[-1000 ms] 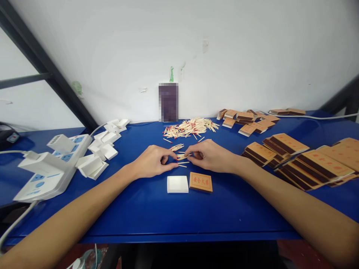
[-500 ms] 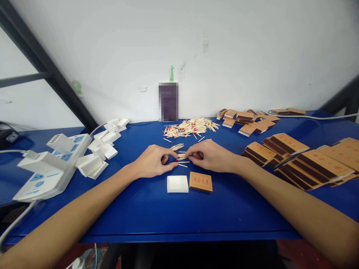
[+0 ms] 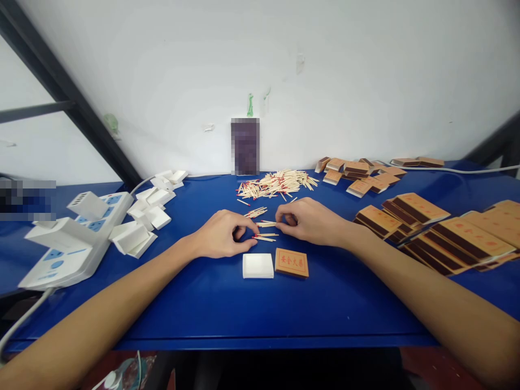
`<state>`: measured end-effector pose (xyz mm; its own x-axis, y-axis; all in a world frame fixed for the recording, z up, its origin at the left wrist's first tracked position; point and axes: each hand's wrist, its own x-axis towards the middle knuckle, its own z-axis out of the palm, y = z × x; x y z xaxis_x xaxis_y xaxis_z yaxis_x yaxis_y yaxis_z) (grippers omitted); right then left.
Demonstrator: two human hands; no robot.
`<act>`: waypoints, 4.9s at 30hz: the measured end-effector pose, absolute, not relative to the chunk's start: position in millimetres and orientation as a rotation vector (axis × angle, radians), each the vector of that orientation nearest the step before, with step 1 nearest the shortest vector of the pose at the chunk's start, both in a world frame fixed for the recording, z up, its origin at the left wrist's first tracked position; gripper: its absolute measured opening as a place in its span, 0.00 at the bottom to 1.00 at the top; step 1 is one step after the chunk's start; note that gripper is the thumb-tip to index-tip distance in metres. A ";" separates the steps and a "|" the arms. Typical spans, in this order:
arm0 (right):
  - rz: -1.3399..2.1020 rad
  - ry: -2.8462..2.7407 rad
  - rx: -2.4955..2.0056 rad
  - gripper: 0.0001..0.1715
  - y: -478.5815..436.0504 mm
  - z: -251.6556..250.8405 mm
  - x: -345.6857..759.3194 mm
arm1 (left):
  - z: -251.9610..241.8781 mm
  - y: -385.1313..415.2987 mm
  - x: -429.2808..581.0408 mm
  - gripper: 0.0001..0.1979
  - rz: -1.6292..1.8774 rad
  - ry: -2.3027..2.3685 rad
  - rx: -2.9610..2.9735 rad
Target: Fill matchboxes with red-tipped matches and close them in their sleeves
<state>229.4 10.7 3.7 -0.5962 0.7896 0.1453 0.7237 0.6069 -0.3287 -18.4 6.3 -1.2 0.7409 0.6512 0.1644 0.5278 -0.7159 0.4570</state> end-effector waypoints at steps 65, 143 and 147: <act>0.249 -2.406 -1.154 0.07 13.0 -12.1 208.7 | -10.3 8.3 -10.2 0.09 0.778 1.076 2.385; 0.668 -2.480 -1.009 0.06 0.0 -1.5 217.1 | -4.8 7.3 -19.4 0.06 0.519 0.878 2.555; 0.699 -2.481 -0.991 0.07 -0.7 -1.6 216.4 | -5.6 7.1 -19.1 0.08 0.565 0.871 2.545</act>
